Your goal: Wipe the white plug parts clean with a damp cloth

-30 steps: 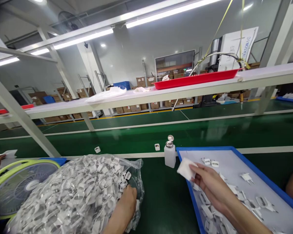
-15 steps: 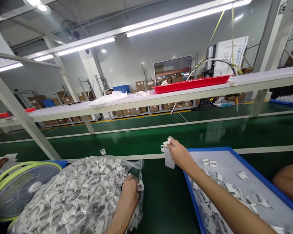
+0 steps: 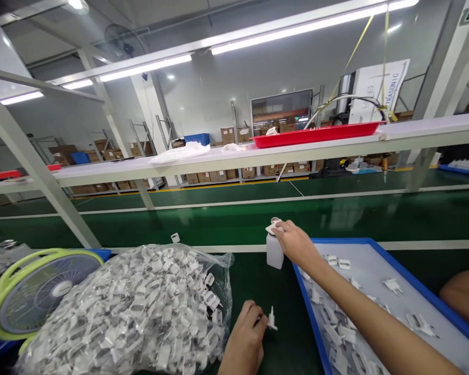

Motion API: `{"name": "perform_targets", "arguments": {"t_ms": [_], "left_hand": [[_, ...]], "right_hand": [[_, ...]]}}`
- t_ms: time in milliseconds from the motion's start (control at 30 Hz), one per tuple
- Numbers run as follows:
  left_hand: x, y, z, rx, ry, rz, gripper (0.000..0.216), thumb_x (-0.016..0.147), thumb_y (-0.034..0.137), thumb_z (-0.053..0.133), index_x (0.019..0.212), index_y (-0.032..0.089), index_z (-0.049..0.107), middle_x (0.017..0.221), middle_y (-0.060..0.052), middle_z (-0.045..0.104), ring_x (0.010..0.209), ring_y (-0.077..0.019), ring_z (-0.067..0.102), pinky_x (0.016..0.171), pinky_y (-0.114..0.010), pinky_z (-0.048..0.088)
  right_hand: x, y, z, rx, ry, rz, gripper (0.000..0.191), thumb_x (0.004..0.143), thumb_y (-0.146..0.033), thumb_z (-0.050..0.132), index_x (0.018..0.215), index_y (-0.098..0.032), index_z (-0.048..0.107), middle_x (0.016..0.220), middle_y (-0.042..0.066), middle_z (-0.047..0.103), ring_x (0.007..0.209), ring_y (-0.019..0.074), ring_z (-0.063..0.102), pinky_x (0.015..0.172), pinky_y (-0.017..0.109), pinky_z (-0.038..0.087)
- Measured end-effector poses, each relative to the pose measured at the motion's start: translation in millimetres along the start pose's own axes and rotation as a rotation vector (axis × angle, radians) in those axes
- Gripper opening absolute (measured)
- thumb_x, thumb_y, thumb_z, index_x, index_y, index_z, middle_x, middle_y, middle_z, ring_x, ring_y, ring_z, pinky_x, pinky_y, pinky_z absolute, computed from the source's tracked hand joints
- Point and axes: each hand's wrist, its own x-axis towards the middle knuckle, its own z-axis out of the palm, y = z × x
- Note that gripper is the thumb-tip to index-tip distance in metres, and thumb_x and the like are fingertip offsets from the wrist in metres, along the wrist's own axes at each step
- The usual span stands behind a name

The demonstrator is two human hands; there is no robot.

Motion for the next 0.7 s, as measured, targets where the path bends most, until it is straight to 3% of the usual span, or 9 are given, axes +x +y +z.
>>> {"name": "perform_targets", "arguments": {"t_ms": [133,300,700], "left_hand": [[-3,-1,19,0.037,0.031,0.025,0.05,0.068,-0.018,0.044,0.097,0.014,0.07,0.103,-0.01,0.064,0.104,-0.0282,0.058,0.091,-0.041,0.058],[-6,-3,23,0.062,0.049,0.031,0.049,0.071,-0.018,0.046,0.097,0.015,0.071,0.1,-0.009,0.065,0.099,-0.0282,0.061,0.079,-0.039,0.06],[-18,-21,17,0.087,0.037,0.055,0.035,0.088,-0.005,0.055,0.11,0.018,0.069,0.107,-0.007,0.069,0.104,-0.0284,0.059,0.088,-0.045,0.054]], "right_hand": [[-2,-2,-4,-0.009,-0.007,-0.011,0.023,0.099,-0.029,0.062,0.121,-0.02,0.065,0.123,0.008,0.066,0.105,0.0196,0.066,0.089,0.04,0.058],[-2,-2,-6,-0.004,-0.015,0.008,0.021,0.1,-0.029,0.061,0.119,-0.021,0.066,0.122,0.007,0.066,0.102,0.0184,0.066,0.086,0.037,0.059],[-3,1,-4,0.049,-0.025,0.046,0.025,0.1,-0.029,0.06,0.123,-0.022,0.064,0.126,0.008,0.064,0.104,0.0188,0.066,0.085,0.037,0.059]]}}
